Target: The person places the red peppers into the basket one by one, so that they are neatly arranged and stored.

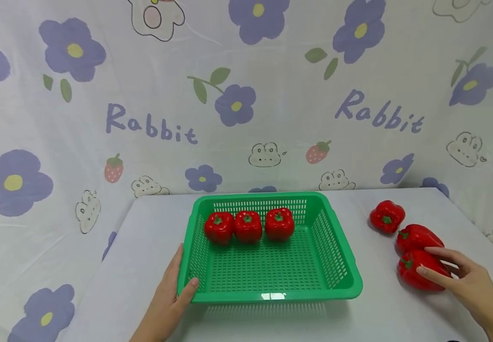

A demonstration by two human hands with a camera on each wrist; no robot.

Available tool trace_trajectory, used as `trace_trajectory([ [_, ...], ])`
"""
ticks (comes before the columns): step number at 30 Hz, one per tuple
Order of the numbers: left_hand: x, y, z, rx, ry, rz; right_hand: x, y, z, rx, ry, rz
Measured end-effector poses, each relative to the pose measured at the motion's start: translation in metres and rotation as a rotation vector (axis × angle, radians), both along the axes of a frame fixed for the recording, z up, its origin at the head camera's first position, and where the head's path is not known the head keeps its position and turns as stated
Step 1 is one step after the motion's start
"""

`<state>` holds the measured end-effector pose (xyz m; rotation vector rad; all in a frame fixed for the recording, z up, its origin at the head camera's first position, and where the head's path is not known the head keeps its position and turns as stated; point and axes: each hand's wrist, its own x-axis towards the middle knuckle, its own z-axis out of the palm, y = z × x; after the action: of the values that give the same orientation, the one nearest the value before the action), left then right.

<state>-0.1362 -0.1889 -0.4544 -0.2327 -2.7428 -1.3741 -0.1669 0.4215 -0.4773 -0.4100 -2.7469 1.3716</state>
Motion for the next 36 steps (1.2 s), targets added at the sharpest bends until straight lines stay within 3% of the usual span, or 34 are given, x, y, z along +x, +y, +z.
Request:
trace_trajectory([
  [8,-0.0002,0.0006,0.0007,0.004,-0.008,0.007,-0.0008,-0.0046,0.0029,-0.006,-0.021,0.024],
  [19,-0.0017,0.0011,0.0015,0.002,-0.012,0.004,-0.0012,-0.0047,0.0037,0.038,-0.084,0.130],
  [36,0.0002,0.0006,0.0012,0.014,-0.014,0.005,-0.0014,-0.0066,0.0058,0.050,-0.151,0.168],
])
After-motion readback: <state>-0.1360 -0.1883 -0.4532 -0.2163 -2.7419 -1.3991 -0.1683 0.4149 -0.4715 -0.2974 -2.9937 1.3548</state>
